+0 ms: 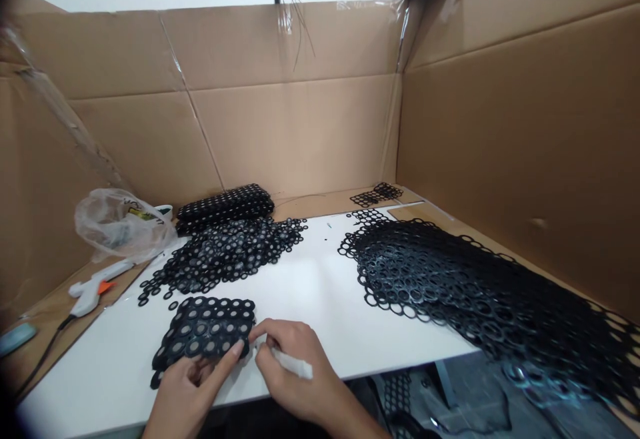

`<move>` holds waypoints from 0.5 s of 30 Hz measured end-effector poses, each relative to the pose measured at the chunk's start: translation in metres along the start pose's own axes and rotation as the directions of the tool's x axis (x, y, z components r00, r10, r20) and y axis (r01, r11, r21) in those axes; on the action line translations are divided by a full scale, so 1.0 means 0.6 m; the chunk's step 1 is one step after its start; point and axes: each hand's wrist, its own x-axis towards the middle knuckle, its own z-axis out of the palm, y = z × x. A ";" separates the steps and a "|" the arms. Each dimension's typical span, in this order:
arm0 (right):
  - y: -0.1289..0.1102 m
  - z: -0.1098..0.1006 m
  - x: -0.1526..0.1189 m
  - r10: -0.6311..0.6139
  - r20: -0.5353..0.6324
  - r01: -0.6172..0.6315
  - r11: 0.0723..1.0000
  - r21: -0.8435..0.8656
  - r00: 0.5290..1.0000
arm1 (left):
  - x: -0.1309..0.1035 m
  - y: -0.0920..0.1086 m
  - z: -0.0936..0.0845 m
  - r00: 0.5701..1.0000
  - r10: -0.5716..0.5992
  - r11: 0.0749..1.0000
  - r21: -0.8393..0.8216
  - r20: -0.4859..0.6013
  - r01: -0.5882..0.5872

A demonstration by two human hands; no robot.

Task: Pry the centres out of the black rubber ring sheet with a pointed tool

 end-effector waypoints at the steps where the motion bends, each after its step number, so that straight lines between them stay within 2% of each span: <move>1: 0.002 0.001 -0.002 0.005 -0.011 -0.005 1.000 -0.012 1.000 | 0.001 0.001 -0.001 1.000 -0.001 1.000 -0.013 0.025 0.002; 4: 0.007 0.000 -0.006 0.017 -0.040 -0.017 1.000 0.004 0.999 | 0.004 0.004 -0.006 0.997 -0.006 0.997 -0.075 0.078 0.012; 9: 0.005 -0.004 -0.010 -0.019 -0.005 0.020 0.981 0.192 1.000 | 0.002 0.008 -0.009 0.993 -0.014 0.990 -0.138 0.115 0.029; 15: 0.005 -0.003 -0.010 -0.056 0.051 0.047 0.984 0.170 0.997 | 0.001 -0.001 -0.010 0.987 -0.050 0.992 -0.110 0.151 0.067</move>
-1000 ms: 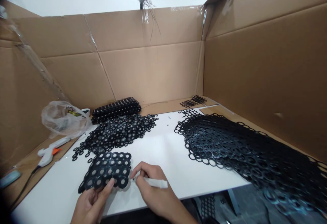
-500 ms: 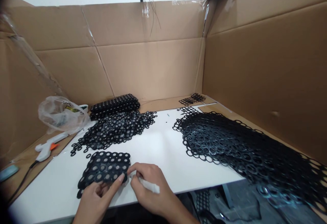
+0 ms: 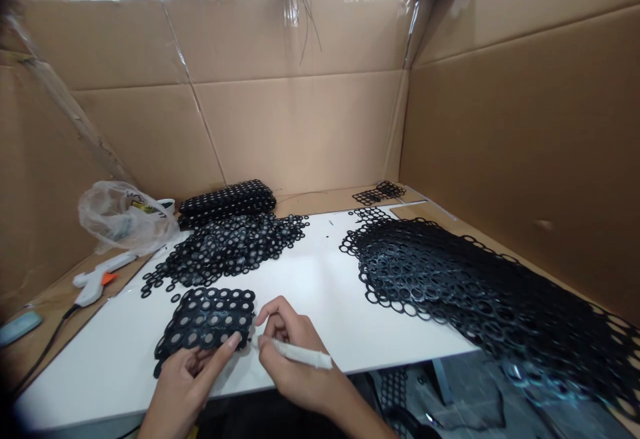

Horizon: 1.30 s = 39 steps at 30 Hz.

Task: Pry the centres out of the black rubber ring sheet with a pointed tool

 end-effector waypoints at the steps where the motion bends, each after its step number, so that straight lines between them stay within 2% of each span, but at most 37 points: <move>1: 0.001 0.000 0.000 -0.002 0.007 0.002 1.000 -0.007 1.000 | 0.000 -0.001 0.000 1.000 -0.001 1.000 0.000 -0.004 0.001; 11: 0.000 0.002 0.000 -0.029 -0.017 0.030 0.998 0.054 0.999 | 0.000 0.006 0.002 1.000 0.002 1.000 -0.029 -0.014 -0.003; 17: 0.002 0.002 0.000 -0.028 0.010 0.027 0.999 0.045 1.000 | 0.001 0.003 -0.002 0.999 0.014 0.999 -0.042 0.034 -0.013; 22: 0.004 0.002 -0.001 -0.030 0.058 0.032 0.999 -0.037 0.998 | -0.001 -0.004 -0.006 0.998 0.021 0.999 -0.040 0.057 -0.019; 29: 0.006 0.005 -0.001 -0.032 0.110 0.055 0.975 -0.217 0.993 | -0.012 0.005 -0.006 0.998 0.054 0.998 0.015 -0.030 -0.053; 36: 0.007 0.009 0.003 -0.055 0.135 0.091 0.956 -0.278 0.989 | -0.014 -0.004 -0.004 0.997 0.075 0.997 -0.008 -0.014 -0.075; 39: 0.004 0.009 0.002 -0.039 0.124 0.063 0.978 -0.198 0.991 | -0.016 -0.010 -0.005 0.999 0.050 0.997 -0.053 0.014 -0.049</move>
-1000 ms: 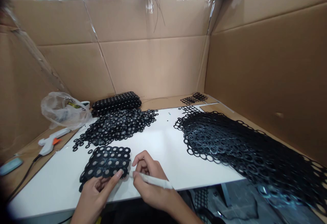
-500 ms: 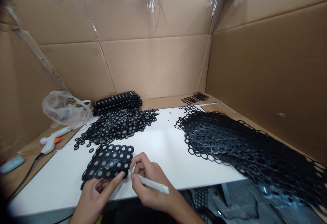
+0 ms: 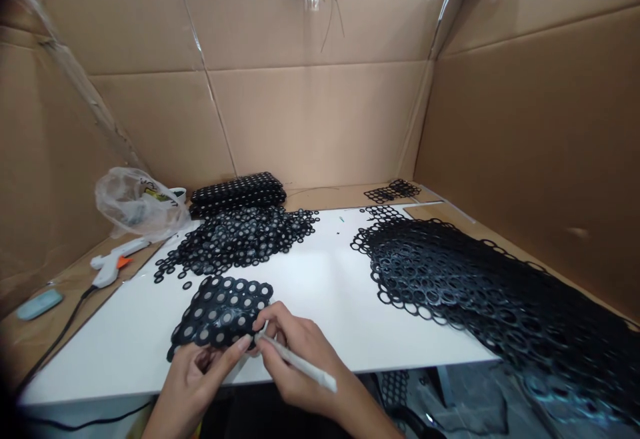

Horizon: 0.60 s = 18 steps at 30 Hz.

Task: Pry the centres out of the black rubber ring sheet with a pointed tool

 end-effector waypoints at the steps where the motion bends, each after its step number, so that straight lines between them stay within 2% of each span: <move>1: -0.001 -0.001 -0.001 0.009 -0.008 -0.009 0.998 0.065 1.000 | 0.000 0.001 -0.001 1.000 -0.010 1.000 -0.015 0.026 0.010; 4: 0.000 -0.007 -0.003 0.060 -0.043 -0.045 0.956 0.290 0.997 | 0.004 0.012 -0.005 0.996 -0.036 0.998 -0.049 0.083 0.040; 7: 0.006 -0.011 0.001 0.157 -0.122 -0.089 0.895 0.438 0.980 | 0.008 0.025 -0.006 0.998 -0.053 0.990 -0.129 0.037 0.057; 9: 0.012 -0.011 0.007 0.205 -0.169 -0.104 0.876 0.470 0.964 | 0.008 0.026 -0.006 0.998 -0.055 0.988 -0.146 0.010 0.056; 11: 0.018 -0.009 0.013 0.228 -0.184 -0.121 0.879 0.462 0.956 | 0.004 0.018 -0.003 0.999 -0.042 0.997 -0.070 0.006 0.043; 13: 0.022 -0.006 0.015 0.232 -0.195 -0.135 0.901 0.412 0.953 | 0.000 0.007 0.001 1.000 -0.023 0.997 0.079 0.018 0.022; 16: 0.024 -0.006 0.012 0.179 -0.247 -0.107 0.954 0.278 0.952 | -0.002 -0.003 0.008 0.998 0.024 0.952 0.304 0.059 -0.040; 18: 0.021 -0.011 0.009 0.129 -0.289 -0.069 0.975 0.210 0.949 | -0.001 -0.003 0.011 0.996 0.044 0.917 0.392 0.079 -0.071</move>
